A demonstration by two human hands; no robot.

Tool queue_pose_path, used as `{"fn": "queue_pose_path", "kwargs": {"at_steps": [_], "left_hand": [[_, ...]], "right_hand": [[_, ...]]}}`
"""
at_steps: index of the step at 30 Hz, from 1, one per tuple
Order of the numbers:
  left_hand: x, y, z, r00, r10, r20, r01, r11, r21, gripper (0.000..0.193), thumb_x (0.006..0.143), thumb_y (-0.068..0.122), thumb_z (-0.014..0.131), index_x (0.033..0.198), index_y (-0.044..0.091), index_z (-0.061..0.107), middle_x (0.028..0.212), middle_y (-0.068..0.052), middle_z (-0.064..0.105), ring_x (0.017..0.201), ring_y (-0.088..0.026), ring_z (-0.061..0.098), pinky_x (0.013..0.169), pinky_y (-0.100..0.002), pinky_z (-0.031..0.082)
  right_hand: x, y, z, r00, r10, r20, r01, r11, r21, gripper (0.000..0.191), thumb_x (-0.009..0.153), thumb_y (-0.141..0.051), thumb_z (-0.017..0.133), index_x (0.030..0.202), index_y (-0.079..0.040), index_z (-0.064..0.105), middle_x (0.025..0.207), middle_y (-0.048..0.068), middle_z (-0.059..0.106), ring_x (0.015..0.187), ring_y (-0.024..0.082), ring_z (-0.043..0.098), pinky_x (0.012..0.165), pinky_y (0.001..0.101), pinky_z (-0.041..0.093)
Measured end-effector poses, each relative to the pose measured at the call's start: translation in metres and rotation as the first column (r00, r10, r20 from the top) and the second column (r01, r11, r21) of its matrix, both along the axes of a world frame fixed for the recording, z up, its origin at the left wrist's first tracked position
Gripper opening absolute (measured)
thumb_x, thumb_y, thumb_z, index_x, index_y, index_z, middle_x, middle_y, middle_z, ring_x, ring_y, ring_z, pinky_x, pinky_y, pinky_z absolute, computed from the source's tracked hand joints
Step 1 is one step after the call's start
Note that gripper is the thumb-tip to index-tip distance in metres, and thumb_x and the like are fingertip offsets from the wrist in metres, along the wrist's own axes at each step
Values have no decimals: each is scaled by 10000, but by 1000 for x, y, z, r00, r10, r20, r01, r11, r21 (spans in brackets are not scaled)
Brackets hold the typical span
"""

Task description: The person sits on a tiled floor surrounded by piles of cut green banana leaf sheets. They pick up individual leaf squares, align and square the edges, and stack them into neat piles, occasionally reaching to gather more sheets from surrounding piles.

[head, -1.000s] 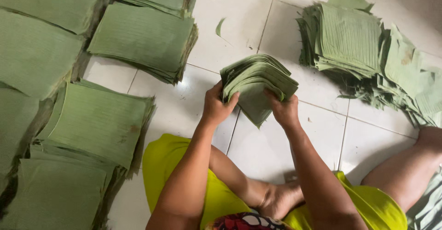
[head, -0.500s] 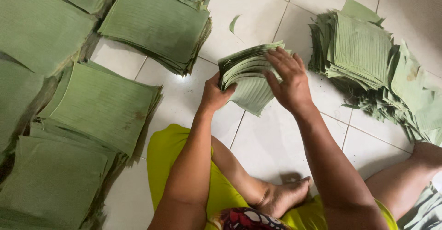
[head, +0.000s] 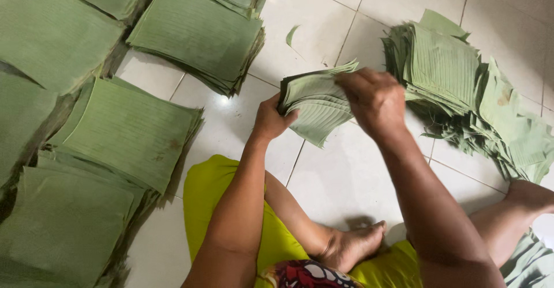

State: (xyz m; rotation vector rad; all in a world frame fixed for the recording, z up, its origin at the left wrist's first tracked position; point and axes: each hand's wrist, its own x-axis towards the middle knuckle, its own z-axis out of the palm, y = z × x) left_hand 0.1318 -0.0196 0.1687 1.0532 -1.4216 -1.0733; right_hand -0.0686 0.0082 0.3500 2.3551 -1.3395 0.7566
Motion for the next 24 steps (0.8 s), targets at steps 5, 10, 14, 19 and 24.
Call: {"fn": "queue_pose_path", "kwargs": {"at_steps": [5,10,14,19,24], "left_hand": [[-5,0,-3,997,50,53,-50,999,-3,267,850,178,744,1076,36,735,813,-118,766,721,-198,723,700,-344,572],[-12,-5,-10,987,142,71,-125,971,-204,199,898,172,743,1048,44,718,885,-144,767,807,-306,764,723,-380,584],[-15,-5,-10,949,258,179,-199,935,-295,206,902,139,744,1077,41,698,899,-175,742,837,-389,719,731,-436,572],[-7,4,14,907,272,321,-122,900,-418,442,765,70,713,1204,33,679,951,-204,720,857,-421,687,741,-474,560],[-8,26,49,967,133,216,-24,896,-444,341,863,85,690,1205,84,690,1036,-176,738,924,-399,712,779,-444,581]], "right_hand": [[-83,25,55,999,-3,40,12,978,-209,88,1180,21,664,1101,-9,692,1008,150,743,833,154,734,701,264,612],[-199,78,49,863,-274,425,278,959,54,143,1181,-133,664,1168,8,685,1107,190,730,899,217,717,780,343,582],[-273,130,-44,500,-546,672,513,812,278,280,1182,-256,663,1222,21,680,1185,221,720,953,267,703,843,406,559],[-292,166,-194,191,-844,502,767,447,461,453,1122,-337,645,1408,14,618,1378,262,667,1210,346,663,1071,450,527],[-172,167,-261,550,-767,331,441,603,664,1253,786,-300,886,1642,10,25,1716,297,79,1581,420,125,1262,543,182]]}}
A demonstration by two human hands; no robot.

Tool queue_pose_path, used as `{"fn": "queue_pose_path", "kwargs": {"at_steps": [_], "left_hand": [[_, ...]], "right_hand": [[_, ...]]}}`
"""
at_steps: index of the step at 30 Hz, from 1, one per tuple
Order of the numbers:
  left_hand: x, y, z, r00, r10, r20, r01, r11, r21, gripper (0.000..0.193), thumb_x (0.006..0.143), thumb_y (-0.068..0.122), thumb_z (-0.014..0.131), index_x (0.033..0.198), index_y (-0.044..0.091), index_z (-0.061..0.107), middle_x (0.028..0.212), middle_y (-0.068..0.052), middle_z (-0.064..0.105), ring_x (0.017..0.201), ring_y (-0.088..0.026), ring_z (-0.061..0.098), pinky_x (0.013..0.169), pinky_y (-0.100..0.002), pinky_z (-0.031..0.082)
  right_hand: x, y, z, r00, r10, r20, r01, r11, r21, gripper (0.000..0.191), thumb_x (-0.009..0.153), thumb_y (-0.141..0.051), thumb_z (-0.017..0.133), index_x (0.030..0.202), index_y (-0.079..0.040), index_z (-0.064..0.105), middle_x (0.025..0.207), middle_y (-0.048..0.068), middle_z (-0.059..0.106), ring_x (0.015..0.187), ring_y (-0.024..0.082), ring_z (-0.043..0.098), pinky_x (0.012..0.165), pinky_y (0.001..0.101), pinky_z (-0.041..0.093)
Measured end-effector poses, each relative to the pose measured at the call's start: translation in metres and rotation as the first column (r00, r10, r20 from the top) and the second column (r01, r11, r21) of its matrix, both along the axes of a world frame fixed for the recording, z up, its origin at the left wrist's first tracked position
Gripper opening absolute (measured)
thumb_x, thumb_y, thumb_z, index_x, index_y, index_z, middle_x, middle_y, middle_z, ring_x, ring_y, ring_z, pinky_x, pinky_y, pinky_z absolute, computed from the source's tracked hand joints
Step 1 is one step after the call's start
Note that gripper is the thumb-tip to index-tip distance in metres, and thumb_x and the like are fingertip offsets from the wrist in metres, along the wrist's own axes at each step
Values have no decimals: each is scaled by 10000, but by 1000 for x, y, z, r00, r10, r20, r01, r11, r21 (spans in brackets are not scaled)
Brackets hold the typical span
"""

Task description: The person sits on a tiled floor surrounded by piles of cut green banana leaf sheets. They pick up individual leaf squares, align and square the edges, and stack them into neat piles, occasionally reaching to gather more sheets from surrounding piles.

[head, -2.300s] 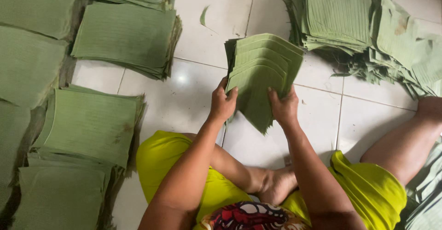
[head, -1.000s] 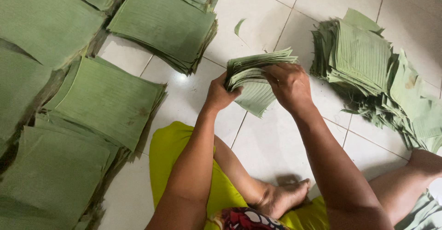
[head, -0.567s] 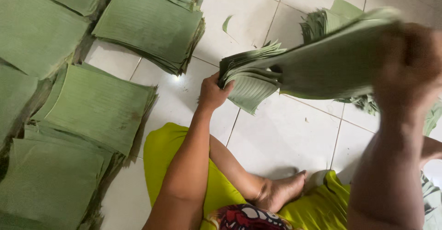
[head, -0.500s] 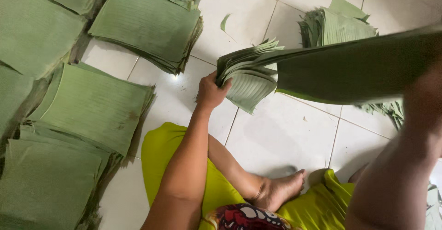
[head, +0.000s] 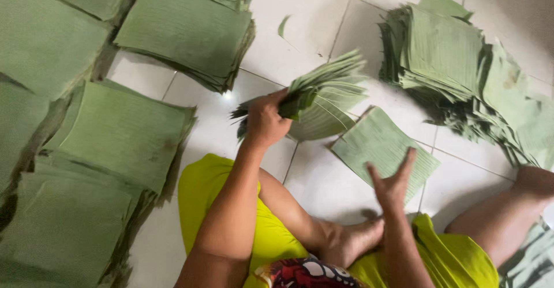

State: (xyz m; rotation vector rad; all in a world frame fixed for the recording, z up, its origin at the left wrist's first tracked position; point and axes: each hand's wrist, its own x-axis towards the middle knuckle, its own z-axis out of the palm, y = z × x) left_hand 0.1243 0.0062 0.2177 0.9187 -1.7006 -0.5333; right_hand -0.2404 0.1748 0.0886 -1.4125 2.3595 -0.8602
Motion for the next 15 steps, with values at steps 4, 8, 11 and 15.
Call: {"fn": "queue_pose_path", "kwargs": {"at_steps": [4,8,11,15], "left_hand": [[1,12,4,992,-120,-41,124,985,117,281,869,102,724,1149,86,711,983,-173,744,911,-389,720,745,-411,585],[5,8,-13,947,-228,-228,275,940,202,298,868,96,752,1161,67,703,953,-134,767,803,-207,746,744,-349,593],[-7,3,-27,936,-119,-331,200,955,220,273,925,113,744,1191,76,696,952,-113,772,788,-157,722,760,-328,595],[-25,-8,-45,898,47,-437,68,967,245,419,922,107,693,1331,86,604,1041,-125,753,909,-188,740,858,-325,589]], "right_hand": [[89,-43,0,744,511,430,-299,831,-469,1303,787,-162,923,1626,-71,-69,1585,275,328,1396,366,403,1163,494,404],[69,-101,42,471,446,761,-269,894,-358,791,799,-14,818,1491,-11,434,1462,160,500,1269,234,584,1074,405,521],[58,-122,69,516,574,636,-366,819,-443,533,946,2,762,1435,7,550,1342,130,627,1248,184,626,1103,322,524],[92,-124,76,683,619,387,-400,761,-511,320,1043,10,749,1312,34,577,1271,113,689,1120,158,653,1009,288,544]]}}
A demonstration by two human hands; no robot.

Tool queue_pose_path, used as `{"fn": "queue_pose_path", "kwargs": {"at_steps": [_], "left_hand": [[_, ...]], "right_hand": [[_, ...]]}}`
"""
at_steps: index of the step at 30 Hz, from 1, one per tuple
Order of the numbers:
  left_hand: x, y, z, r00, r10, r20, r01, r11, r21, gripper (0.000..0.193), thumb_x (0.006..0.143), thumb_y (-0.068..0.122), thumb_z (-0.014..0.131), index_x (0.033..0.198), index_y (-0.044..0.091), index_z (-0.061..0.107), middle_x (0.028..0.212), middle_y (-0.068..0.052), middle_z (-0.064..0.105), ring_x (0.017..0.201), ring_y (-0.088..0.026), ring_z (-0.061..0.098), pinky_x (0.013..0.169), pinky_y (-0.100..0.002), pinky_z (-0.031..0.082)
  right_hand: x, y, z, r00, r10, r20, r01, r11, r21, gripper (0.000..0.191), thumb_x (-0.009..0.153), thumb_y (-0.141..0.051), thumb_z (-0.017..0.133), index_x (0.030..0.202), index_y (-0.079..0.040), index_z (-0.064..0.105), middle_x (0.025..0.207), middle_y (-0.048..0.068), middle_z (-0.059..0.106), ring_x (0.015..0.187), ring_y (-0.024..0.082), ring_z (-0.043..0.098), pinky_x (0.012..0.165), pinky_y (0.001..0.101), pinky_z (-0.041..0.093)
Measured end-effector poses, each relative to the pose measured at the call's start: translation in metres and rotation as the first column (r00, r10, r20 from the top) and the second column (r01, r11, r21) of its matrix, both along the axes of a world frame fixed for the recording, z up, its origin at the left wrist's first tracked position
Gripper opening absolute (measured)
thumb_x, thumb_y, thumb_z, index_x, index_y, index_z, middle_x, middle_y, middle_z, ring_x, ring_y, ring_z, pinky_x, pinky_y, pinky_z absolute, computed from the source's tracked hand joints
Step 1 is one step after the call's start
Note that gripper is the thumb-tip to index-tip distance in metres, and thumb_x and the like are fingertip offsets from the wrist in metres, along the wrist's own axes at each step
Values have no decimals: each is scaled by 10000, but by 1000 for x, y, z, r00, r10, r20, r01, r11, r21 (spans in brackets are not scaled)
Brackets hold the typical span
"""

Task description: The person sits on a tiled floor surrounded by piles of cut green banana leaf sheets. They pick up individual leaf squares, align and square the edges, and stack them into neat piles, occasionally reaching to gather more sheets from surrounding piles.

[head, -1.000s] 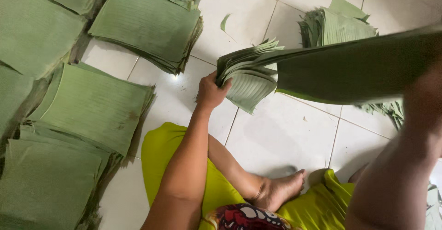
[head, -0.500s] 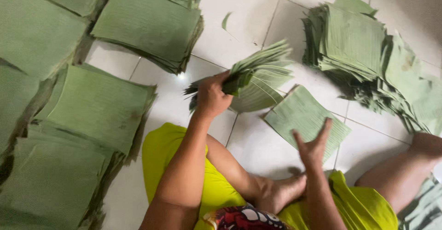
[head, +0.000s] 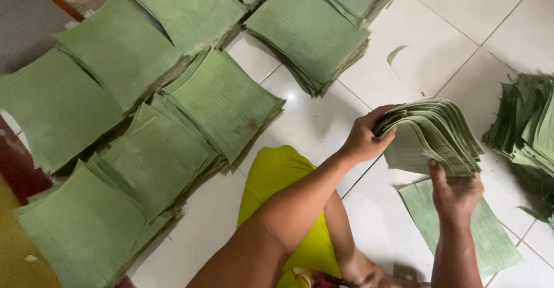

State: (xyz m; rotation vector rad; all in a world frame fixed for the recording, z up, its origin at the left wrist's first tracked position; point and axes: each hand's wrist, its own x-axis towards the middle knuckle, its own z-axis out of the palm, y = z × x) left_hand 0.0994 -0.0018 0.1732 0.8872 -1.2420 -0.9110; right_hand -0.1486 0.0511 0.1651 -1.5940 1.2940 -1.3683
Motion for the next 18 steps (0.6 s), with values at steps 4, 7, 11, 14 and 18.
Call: {"fn": "queue_pose_path", "kwargs": {"at_steps": [4,7,11,14,18], "left_hand": [[1,-11,-15,996,-79,50,78,996,37,767,761,75,750,1452,47,420,1178,-193,674,1077,-271,667,925,-353,535],[3,-16,-18,995,-28,99,19,996,90,544,849,89,710,1365,25,548,1106,-175,732,1030,-270,716,886,-341,573],[8,-14,-18,995,-93,25,93,996,-8,470,863,106,746,1304,7,620,1100,-134,757,1003,-198,728,899,-333,583],[12,-15,-20,990,-142,-3,142,989,38,449,849,102,766,1264,-2,630,1081,-112,766,986,-159,717,883,-324,583],[12,-23,-27,988,-153,-26,155,982,104,401,855,88,757,1235,-1,662,1071,-105,781,978,-156,730,877,-315,590]], "right_hand": [[29,-12,4,1000,12,-15,-9,981,194,443,883,-48,791,1273,0,587,1132,56,713,978,129,675,832,289,572],[35,-20,11,953,-130,-273,165,980,109,258,966,-106,778,1186,8,705,1049,78,755,919,128,686,808,300,557],[38,-17,19,930,-203,-305,225,974,36,285,995,-158,767,1220,-1,689,1037,92,761,909,133,683,819,307,555],[38,-11,28,959,-100,-264,129,987,95,433,954,-169,774,1307,10,599,1096,115,753,983,155,679,875,322,559],[31,-13,55,986,94,-137,-105,991,-80,720,1036,-180,738,1599,20,336,1442,184,595,1312,222,618,1116,361,504]]}}
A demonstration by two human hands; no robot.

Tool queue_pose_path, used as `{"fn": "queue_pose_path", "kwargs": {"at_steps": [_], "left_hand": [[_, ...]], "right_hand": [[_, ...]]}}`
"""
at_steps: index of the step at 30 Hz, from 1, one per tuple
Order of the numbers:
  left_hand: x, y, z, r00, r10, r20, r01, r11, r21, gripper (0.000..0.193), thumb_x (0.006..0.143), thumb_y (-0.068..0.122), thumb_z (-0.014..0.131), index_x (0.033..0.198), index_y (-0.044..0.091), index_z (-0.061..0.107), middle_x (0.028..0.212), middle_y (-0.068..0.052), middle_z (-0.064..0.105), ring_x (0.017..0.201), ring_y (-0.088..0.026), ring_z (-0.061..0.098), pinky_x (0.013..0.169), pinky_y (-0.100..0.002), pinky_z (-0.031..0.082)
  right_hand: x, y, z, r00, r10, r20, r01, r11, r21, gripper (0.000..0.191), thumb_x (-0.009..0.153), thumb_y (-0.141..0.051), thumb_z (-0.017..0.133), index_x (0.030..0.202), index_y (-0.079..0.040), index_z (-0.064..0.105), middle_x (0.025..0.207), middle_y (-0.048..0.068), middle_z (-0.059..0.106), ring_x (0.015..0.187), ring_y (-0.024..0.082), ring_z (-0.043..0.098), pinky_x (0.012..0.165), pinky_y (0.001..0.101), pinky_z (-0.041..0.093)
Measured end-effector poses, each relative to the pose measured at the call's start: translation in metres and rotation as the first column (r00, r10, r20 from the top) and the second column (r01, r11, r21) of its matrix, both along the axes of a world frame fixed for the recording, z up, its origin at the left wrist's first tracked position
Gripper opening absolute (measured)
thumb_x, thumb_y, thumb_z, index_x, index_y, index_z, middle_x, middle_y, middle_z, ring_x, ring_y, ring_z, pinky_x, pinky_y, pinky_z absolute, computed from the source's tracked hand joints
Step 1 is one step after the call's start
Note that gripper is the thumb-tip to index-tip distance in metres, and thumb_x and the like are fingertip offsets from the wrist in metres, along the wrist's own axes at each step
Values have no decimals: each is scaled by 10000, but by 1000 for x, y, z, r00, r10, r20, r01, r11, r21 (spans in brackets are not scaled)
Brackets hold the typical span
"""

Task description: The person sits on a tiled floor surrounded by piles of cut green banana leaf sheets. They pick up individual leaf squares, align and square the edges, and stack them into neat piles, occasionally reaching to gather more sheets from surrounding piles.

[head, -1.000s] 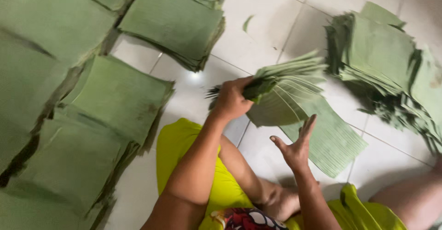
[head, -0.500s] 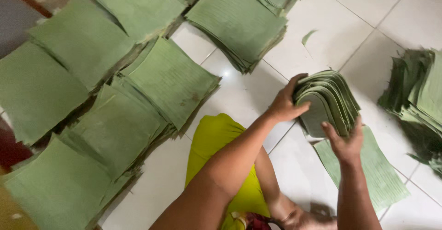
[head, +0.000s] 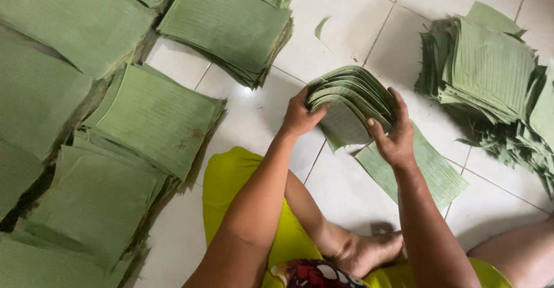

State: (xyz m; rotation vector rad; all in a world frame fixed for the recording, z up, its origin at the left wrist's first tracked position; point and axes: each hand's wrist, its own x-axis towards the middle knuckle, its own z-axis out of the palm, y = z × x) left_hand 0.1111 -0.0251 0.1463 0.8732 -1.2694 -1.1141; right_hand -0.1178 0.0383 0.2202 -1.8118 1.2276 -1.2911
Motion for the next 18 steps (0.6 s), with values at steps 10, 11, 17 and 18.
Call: {"fn": "queue_pose_path", "kwargs": {"at_steps": [10,11,17,18], "left_hand": [[4,-1,4,999,-32,-30,33,999,28,436,825,48,757,1245,5,648,1072,-90,768,983,-142,707,895,-307,571],[4,-1,5,998,-44,-45,46,998,34,443,821,43,759,1247,5,644,1077,-90,766,988,-140,703,898,-307,569],[5,-2,6,998,-48,-35,49,999,9,456,806,32,774,1243,9,643,1087,-82,767,1003,-138,705,911,-303,570],[5,-2,7,998,-48,-34,48,999,6,444,812,32,774,1237,10,648,1084,-80,770,1001,-139,706,909,-303,573]], "right_hand": [[25,-16,83,842,-92,-531,44,994,-102,313,966,-137,734,1271,-70,709,1325,175,683,1024,297,735,858,386,603],[28,-18,87,820,-90,-565,60,996,-73,315,938,-161,754,1242,-84,726,1326,165,683,981,302,735,836,394,595],[38,-25,89,695,-164,-700,-65,955,-288,266,865,-229,823,1110,-132,788,1311,132,699,1100,343,691,983,449,527],[39,-25,88,686,-170,-707,-56,957,-284,246,867,-234,826,1090,-137,794,1311,130,703,1097,343,686,992,453,516]]}}
